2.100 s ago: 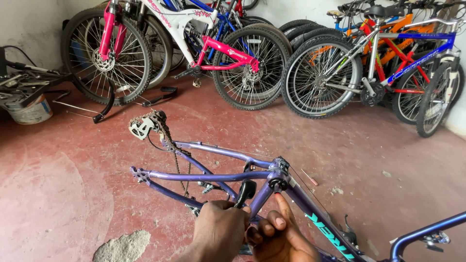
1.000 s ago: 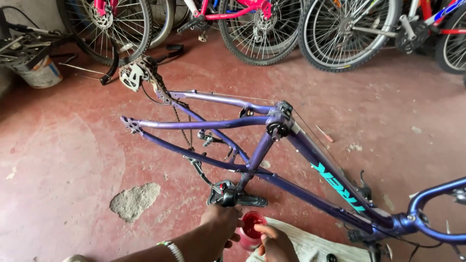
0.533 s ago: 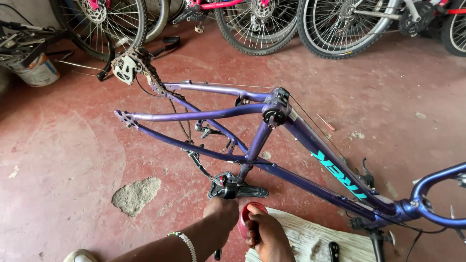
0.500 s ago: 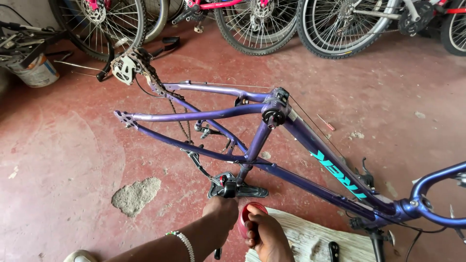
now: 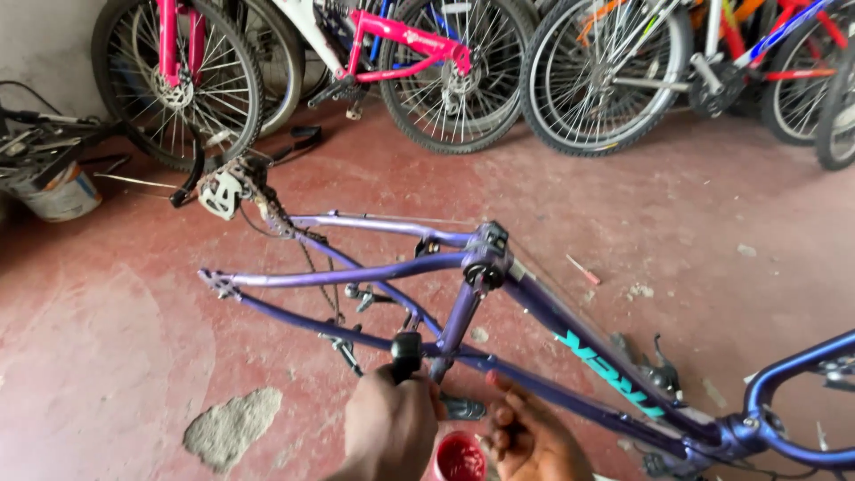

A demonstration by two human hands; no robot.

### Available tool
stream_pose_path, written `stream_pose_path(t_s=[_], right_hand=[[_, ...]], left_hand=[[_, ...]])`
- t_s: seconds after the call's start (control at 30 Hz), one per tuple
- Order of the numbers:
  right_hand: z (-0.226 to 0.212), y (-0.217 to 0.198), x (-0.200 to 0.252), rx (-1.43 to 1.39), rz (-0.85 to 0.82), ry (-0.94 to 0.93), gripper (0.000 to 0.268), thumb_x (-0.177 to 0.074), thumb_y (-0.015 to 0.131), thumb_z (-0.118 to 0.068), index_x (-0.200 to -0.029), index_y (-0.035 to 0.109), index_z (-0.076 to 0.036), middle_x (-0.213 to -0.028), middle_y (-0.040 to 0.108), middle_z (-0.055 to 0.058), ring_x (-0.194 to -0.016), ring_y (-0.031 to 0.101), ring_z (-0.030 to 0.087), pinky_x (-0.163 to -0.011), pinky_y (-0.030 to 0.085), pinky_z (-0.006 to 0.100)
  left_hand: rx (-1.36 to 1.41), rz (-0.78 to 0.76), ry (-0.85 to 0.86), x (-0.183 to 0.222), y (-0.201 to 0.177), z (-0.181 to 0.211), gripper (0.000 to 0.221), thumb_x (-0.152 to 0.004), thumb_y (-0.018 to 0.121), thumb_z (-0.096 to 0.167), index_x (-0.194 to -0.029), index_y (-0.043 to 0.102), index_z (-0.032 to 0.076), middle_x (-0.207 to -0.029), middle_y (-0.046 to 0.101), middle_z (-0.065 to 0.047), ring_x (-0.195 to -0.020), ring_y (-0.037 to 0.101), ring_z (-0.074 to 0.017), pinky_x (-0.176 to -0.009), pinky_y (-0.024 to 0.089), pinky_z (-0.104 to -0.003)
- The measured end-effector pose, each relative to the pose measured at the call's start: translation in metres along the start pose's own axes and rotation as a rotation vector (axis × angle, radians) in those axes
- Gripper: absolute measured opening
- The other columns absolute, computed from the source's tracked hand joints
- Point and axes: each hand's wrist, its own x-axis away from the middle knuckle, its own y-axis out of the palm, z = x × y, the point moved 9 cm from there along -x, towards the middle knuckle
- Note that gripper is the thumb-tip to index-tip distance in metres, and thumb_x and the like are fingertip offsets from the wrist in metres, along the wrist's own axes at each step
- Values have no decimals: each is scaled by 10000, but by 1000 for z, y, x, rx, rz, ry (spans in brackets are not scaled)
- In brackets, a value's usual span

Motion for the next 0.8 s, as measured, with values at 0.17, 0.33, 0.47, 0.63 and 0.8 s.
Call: stream_pose_path(t_s=[0.17,0.33,0.47,0.63,0.8], right_hand=[[-87,117,43,71,-99,-325,421,-963,579,-168,-1266,685,105,-727,558,83,-576,485,163,-530,359,352],[-87,142,43,87,24,-317,499,-978,579,-294,-1264,680,102,-725,497,112,-556,410,184,-524,284,377],[-80,155,45,74,37,-337,525,-989,567,-336,-1293,665,80,-737,476,111,-577,401,178,-546,280,381],[-80,171,45,53,35,-396,527,-990,554,-332,-1319,670,63,-745,467,100,-616,402,179,-572,285,373],[-85,170,45,32,38,-430,489,-1000,571,-328,-1256,696,69,-729,483,95,-606,409,182,-581,296,369]], left_hand=[[400,78,112,18,-33,47,355,-998,551,232,-808,716,-19,-675,686,-139,-602,627,-229,-588,508,-345],[331,79,127,31,-59,80,338,-1023,498,248,-1164,727,43,-741,629,-118,-632,560,-204,-550,413,-346],[349,83,91,42,-73,90,355,-1051,445,239,-1228,709,78,-830,650,-161,-637,521,-204,-532,379,-341],[343,75,88,26,-76,88,374,-1073,478,286,-1281,665,38,-817,629,-142,-669,533,-200,-565,407,-347],[236,81,114,24,-75,93,375,-1045,483,280,-1236,680,24,-959,667,-168,-874,649,-250,-730,507,-396]])
